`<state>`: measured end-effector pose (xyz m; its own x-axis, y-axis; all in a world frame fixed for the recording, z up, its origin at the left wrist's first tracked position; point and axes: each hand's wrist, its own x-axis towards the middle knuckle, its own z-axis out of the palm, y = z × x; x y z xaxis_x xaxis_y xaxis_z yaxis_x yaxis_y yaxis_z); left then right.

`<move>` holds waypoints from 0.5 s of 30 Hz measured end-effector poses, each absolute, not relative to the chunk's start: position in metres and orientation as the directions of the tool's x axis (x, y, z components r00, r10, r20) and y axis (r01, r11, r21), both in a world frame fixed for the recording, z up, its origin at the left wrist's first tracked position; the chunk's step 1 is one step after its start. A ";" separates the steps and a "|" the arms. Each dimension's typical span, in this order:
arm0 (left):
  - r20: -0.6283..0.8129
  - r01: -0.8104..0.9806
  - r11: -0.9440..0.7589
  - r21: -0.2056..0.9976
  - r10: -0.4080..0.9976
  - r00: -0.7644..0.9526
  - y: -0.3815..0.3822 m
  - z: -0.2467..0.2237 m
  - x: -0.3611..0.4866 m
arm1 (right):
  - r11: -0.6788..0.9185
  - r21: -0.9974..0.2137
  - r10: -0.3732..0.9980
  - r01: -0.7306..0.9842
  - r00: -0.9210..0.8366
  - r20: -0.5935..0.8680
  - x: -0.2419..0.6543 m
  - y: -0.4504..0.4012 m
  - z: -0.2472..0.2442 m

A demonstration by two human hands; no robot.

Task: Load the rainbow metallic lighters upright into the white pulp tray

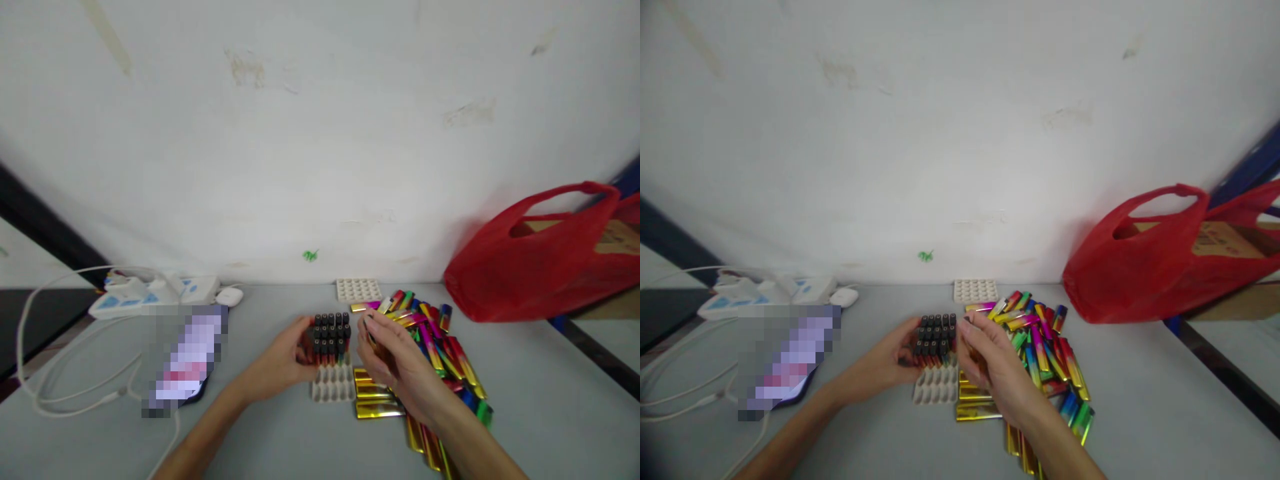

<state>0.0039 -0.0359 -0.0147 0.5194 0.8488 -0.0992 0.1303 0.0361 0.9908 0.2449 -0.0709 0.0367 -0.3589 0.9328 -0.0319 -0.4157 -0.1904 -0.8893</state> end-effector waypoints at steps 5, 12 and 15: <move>-0.129 0.153 0.062 0.986 0.867 0.482 -0.037 -0.012 0.005 | -0.165 -0.901 0.925 -0.402 -0.379 0.000 0.247 -0.071 0.038; -0.126 0.146 0.063 0.987 0.867 0.481 -0.039 -0.006 0.007 | -0.198 -0.896 0.909 -0.398 -0.416 -0.016 0.248 -0.070 0.035; -0.135 0.162 0.064 0.985 0.869 0.475 -0.039 -0.006 0.007 | -0.198 -0.896 0.907 -0.398 -0.421 -0.013 0.247 -0.070 0.036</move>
<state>0.0071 -0.0385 -0.0061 0.4754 0.8693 -0.1350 0.1619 0.0644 0.9847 0.2473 -0.0699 0.0361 -0.4213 0.9068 -0.0129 -0.3979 -0.1976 -0.8959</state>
